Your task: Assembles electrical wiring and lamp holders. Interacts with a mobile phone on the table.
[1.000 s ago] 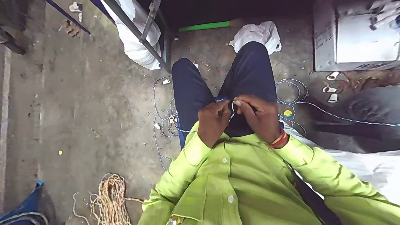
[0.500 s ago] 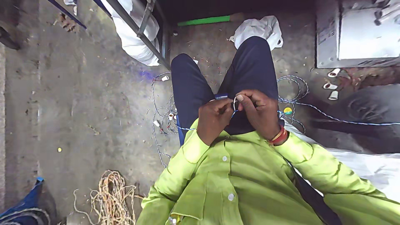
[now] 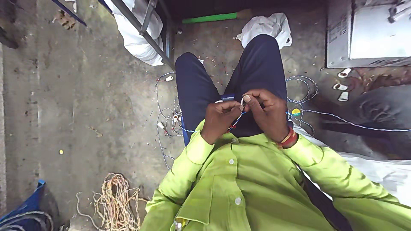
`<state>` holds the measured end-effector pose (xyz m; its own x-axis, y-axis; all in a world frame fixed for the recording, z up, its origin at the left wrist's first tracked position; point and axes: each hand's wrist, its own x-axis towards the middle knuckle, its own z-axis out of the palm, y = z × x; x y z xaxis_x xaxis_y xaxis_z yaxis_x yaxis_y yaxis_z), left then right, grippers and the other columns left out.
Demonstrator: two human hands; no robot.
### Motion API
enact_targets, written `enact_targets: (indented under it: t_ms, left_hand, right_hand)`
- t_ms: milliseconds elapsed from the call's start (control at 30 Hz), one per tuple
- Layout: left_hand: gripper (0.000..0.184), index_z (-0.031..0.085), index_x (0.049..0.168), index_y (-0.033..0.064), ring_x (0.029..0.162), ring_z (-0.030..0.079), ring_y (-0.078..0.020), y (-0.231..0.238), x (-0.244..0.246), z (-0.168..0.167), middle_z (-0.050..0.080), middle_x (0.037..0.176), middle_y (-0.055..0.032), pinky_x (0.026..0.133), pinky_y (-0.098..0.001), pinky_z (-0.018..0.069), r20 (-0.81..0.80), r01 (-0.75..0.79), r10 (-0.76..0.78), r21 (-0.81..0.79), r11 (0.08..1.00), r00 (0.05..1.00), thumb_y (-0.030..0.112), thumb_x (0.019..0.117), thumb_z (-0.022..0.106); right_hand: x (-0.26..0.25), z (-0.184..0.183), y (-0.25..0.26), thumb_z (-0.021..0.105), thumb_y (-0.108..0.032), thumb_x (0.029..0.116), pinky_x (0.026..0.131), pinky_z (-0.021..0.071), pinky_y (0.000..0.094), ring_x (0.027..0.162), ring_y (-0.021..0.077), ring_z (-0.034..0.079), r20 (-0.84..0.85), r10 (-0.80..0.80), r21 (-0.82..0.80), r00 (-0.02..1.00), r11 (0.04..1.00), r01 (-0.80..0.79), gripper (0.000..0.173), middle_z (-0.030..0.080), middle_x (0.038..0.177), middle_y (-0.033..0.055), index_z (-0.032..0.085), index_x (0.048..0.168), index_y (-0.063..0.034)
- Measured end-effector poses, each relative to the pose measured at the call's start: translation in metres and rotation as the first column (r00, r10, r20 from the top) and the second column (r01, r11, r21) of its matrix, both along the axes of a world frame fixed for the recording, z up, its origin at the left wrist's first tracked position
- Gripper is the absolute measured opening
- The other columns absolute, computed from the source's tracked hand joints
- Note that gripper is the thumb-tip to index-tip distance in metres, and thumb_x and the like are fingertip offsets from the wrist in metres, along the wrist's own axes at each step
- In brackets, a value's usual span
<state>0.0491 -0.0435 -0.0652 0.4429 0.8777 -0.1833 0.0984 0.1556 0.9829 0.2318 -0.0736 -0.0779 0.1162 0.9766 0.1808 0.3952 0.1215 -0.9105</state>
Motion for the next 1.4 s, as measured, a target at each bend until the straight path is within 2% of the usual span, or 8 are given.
enact_targets:
  t_ms: [167,267,433,633,800,933,1133,1400]
  left_hand:
    - [0.012,0.074,0.097,0.006,0.047,0.043,-0.0039,0.002,0.0,-0.007,0.052,0.061,0.0013,0.043,-0.0179,0.0388,0.221,0.005,0.059,-0.279,0.96,0.973,0.009,0.0973,0.063]
    - [0.015,0.073,0.086,0.0094,0.046,0.042,-0.002,0.005,0.001,-0.008,0.048,0.057,0.0052,0.044,-0.0164,0.0374,0.306,0.056,0.074,-0.396,0.916,0.949,0.01,0.0958,0.061]
    - [0.017,0.073,0.083,0.0102,0.043,0.042,-0.0009,0.005,-0.001,-0.014,0.049,0.056,0.0053,0.042,-0.0158,0.039,0.408,0.151,0.077,-0.5,0.853,0.91,0.015,0.0953,0.063]
    - [0.015,0.073,0.089,0.0089,0.044,0.043,-0.0017,0.004,0.001,-0.008,0.051,0.058,0.0046,0.043,-0.0164,0.0406,0.385,0.109,0.09,-0.467,0.878,0.919,0.013,0.0977,0.062]
    - [0.016,0.073,0.086,0.0089,0.044,0.044,-0.002,0.005,0.0,-0.009,0.051,0.058,0.0043,0.042,-0.0165,0.0417,0.377,0.1,0.112,-0.5,0.86,0.919,0.014,0.0974,0.062]
    - [0.015,0.073,0.088,0.0082,0.044,0.044,-0.0028,0.005,0.001,-0.011,0.051,0.057,0.0037,0.042,-0.0173,0.0399,0.367,0.073,0.14,-0.511,0.856,0.92,0.014,0.097,0.062]
    - [0.013,0.075,0.098,0.0078,0.048,0.045,-0.0022,0.002,0.003,-0.012,0.054,0.062,0.0043,0.045,-0.017,0.0407,0.301,-0.01,0.154,-0.429,0.903,0.941,0.012,0.0985,0.063]
    - [0.011,0.077,0.097,0.0043,0.051,0.049,-0.0036,-0.001,0.007,-0.012,0.06,0.065,0.0013,0.048,-0.019,0.0433,0.205,-0.086,0.135,-0.231,0.969,0.969,0.007,0.0959,0.066]
  right_hand:
    - [0.009,-0.003,0.002,0.071,-0.022,0.0972,0.074,0.0562,0.0254,0.09,0.0122,0.064,0.07,-0.037,0.08,0.997,0.996,0.032,0.029,0.065,0.11,0.0098,0.068,0.118,-0.0021]
    - [0.015,0.002,0.003,0.073,-0.015,0.0942,0.088,0.0516,0.0293,0.101,0.0167,0.062,0.176,0.002,0.244,0.984,0.969,-0.046,0.012,0.067,0.102,0.0097,0.076,0.099,-0.0046]
    - [0.024,0.011,0.003,0.066,-0.013,0.096,0.088,0.0537,0.0279,0.1,0.0155,0.064,0.254,0.198,0.185,0.947,0.951,-0.248,0.017,0.071,0.099,0.0068,0.079,0.103,-0.0058]
    - [0.026,0.013,-0.009,0.059,-0.017,0.0919,0.082,0.0598,0.0259,0.096,0.008,0.069,0.131,0.281,0.147,0.951,0.943,-0.299,0.035,0.073,0.11,0.007,0.07,0.12,0.0002]
    - [0.019,0.014,-0.01,0.076,-0.02,0.0893,0.101,0.0573,0.0335,0.11,0.0146,0.071,0.184,0.231,0.176,0.956,0.949,-0.263,0.035,0.075,0.114,0.0092,0.072,0.117,0.0007]
    - [0.018,0.018,-0.008,0.077,-0.027,0.0919,0.1,0.0557,0.031,0.117,0.0178,0.066,0.246,0.192,0.127,0.95,0.965,-0.228,0.03,0.07,0.126,0.0122,0.078,0.112,-0.0046]
    - [0.01,0.015,-0.013,0.081,-0.028,0.0877,0.087,0.0478,0.0291,0.099,0.0132,0.058,0.182,0.032,0.085,0.983,0.995,-0.048,0.02,0.067,0.1,0.001,0.083,0.102,-0.0146]
    - [0.011,0.022,-0.012,0.071,-0.021,0.0946,0.082,0.0558,0.0202,0.097,0.0056,0.065,0.083,0.073,-0.085,0.994,0.994,-0.066,0.013,0.068,0.105,0.0022,0.078,0.099,-0.0104]
